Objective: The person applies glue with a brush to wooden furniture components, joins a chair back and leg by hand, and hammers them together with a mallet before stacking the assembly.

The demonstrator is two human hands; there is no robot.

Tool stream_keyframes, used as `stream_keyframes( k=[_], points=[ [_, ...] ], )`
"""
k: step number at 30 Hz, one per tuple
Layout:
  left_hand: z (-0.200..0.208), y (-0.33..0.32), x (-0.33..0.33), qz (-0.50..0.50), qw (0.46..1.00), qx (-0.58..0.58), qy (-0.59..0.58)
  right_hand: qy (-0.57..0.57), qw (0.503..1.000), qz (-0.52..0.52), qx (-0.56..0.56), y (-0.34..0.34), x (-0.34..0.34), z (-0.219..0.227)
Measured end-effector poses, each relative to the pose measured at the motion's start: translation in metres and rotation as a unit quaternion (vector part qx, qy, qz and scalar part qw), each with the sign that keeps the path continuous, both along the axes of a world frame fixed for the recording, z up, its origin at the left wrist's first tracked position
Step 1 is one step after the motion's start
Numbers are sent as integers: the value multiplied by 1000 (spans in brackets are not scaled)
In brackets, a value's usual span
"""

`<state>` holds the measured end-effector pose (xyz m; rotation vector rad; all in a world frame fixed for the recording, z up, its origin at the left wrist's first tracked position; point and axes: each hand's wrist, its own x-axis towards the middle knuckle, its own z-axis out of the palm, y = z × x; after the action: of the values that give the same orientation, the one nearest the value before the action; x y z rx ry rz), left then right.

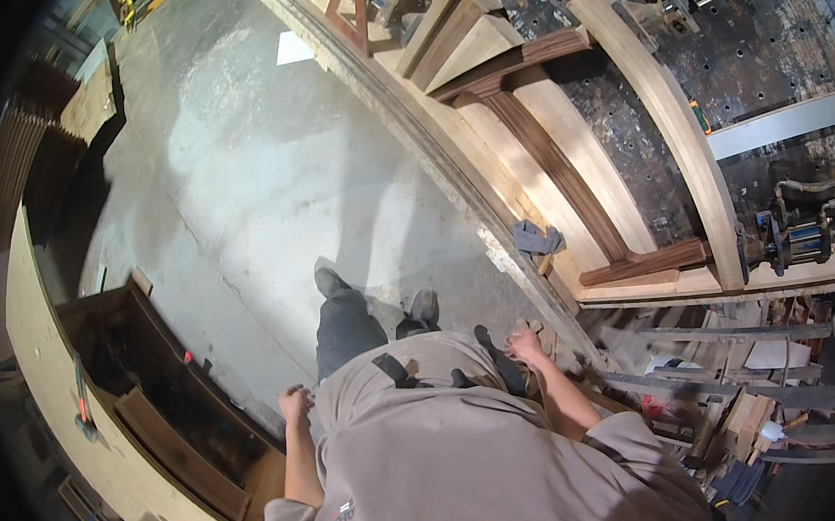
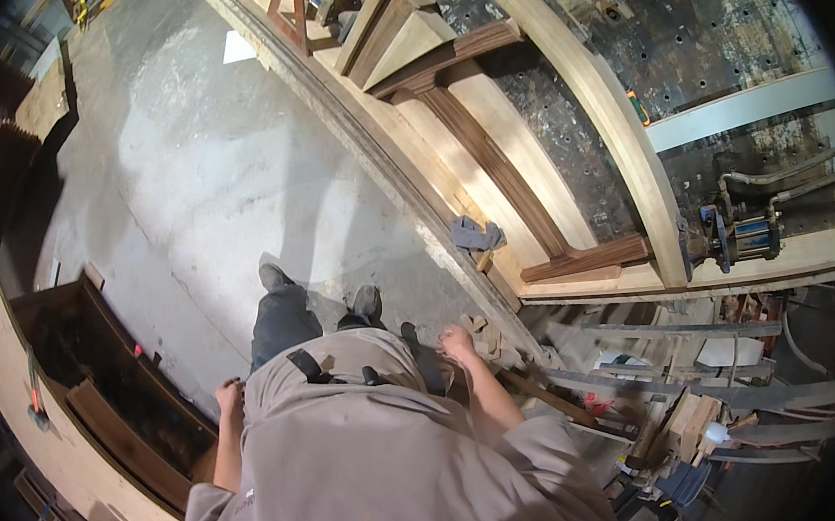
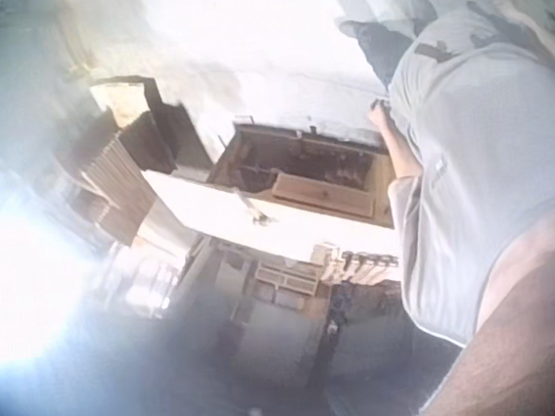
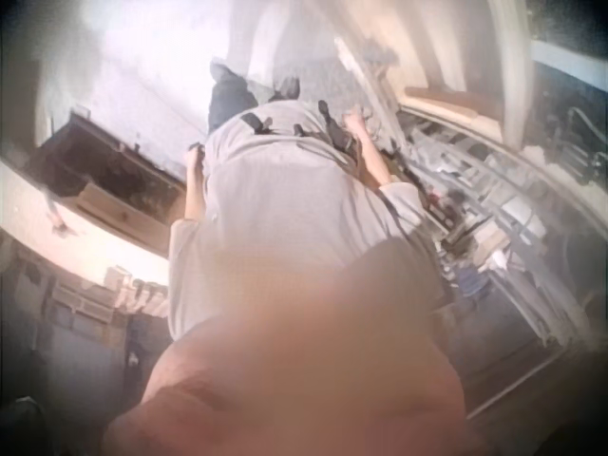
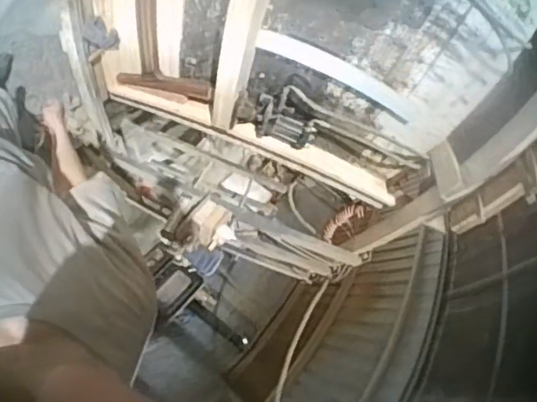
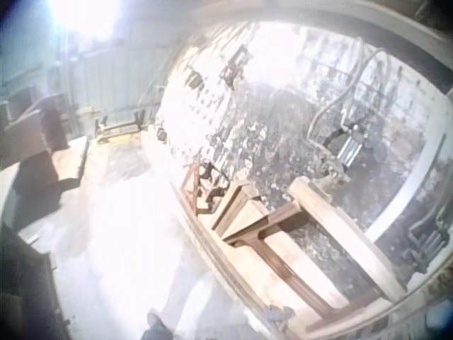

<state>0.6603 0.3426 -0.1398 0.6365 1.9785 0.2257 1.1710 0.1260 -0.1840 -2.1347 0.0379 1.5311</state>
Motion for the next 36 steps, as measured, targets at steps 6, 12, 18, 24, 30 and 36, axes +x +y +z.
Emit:
stream_keyframes(
  k=[6, 12, 18, 24, 30, 36],
  points=[
    [13, 77, 0, -22, 999, 19, -26, -94, 995, 39, 3, 120, -19, 36],
    [3, 176, -48, 13, 997, 0, -78, -160, 970, 181, 8, 210, -50, 17],
    [-8, 301, -73, 125, 974, 44, -182, -283, 932, 220, 60, 295, -88, 16],
    [-1, 449, -32, 133, 935, 101, -314, -161, 975, 156, 4, 378, -104, 50],
    [0, 541, -24, 73, 971, 101, -205, -84, 962, 206, -160, 488, -75, 18],
    [25, 567, -65, 183, 981, -12, -70, -273, 887, 373, -9, 678, -31, -27]
  ],
)
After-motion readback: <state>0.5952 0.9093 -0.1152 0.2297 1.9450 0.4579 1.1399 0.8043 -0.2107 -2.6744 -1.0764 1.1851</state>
